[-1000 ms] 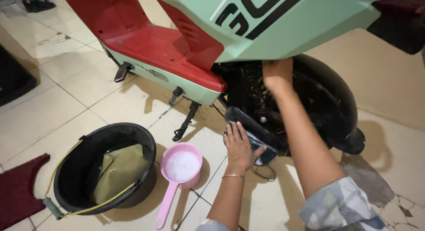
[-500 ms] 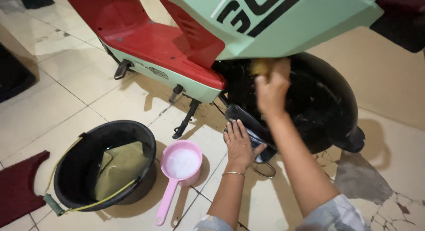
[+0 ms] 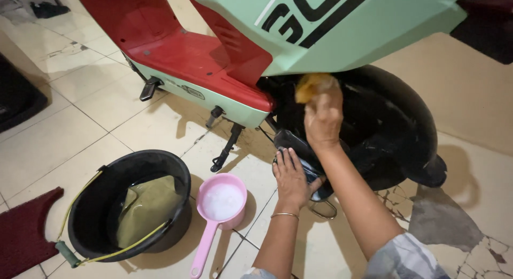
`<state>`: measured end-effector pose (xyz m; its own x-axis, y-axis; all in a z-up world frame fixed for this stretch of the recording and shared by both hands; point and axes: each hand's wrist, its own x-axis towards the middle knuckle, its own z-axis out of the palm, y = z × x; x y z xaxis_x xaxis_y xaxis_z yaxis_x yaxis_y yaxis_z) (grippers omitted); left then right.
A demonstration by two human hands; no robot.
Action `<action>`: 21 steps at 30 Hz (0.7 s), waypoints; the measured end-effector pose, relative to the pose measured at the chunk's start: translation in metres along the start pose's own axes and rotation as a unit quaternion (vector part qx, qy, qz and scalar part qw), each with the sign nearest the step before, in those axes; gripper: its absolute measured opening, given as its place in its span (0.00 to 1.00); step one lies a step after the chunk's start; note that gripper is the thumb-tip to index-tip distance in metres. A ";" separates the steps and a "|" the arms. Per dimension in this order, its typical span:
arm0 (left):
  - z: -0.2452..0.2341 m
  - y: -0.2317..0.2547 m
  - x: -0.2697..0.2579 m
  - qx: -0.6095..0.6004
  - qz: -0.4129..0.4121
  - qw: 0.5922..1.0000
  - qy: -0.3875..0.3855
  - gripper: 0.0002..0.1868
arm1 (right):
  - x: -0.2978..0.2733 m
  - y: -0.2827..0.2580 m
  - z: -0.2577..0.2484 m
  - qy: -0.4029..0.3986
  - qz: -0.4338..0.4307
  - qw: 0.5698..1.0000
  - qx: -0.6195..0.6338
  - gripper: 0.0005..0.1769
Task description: Cleaning an electric scooter using soapy water, a sponge, and a cloth.
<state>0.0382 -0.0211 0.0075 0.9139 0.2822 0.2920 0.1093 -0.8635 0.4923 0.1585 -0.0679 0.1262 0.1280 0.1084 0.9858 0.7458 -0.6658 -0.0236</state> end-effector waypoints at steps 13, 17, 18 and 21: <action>0.005 -0.002 -0.001 -0.011 -0.006 1.000 -0.009 0.67 | -0.030 0.023 -0.032 -0.123 0.165 0.968 0.146 0.29; 0.015 -0.005 0.003 0.037 0.017 0.999 0.000 0.69 | -0.062 -0.006 -0.056 -0.158 -0.026 0.987 -0.018 0.20; 0.015 -0.006 0.007 0.062 0.011 0.998 -0.004 0.69 | -0.056 -0.012 -0.060 -0.145 -0.100 0.983 -0.055 0.25; 0.004 0.000 0.001 0.006 0.004 1.000 0.005 0.68 | -0.028 -0.014 -0.045 -0.097 -0.070 0.992 -0.027 0.34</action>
<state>0.0413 -0.0224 0.0043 0.9104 0.2792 0.3052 0.1060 -0.8706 0.4805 0.1155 -0.0948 0.1065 0.1538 0.3392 0.9281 0.7293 -0.6727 0.1250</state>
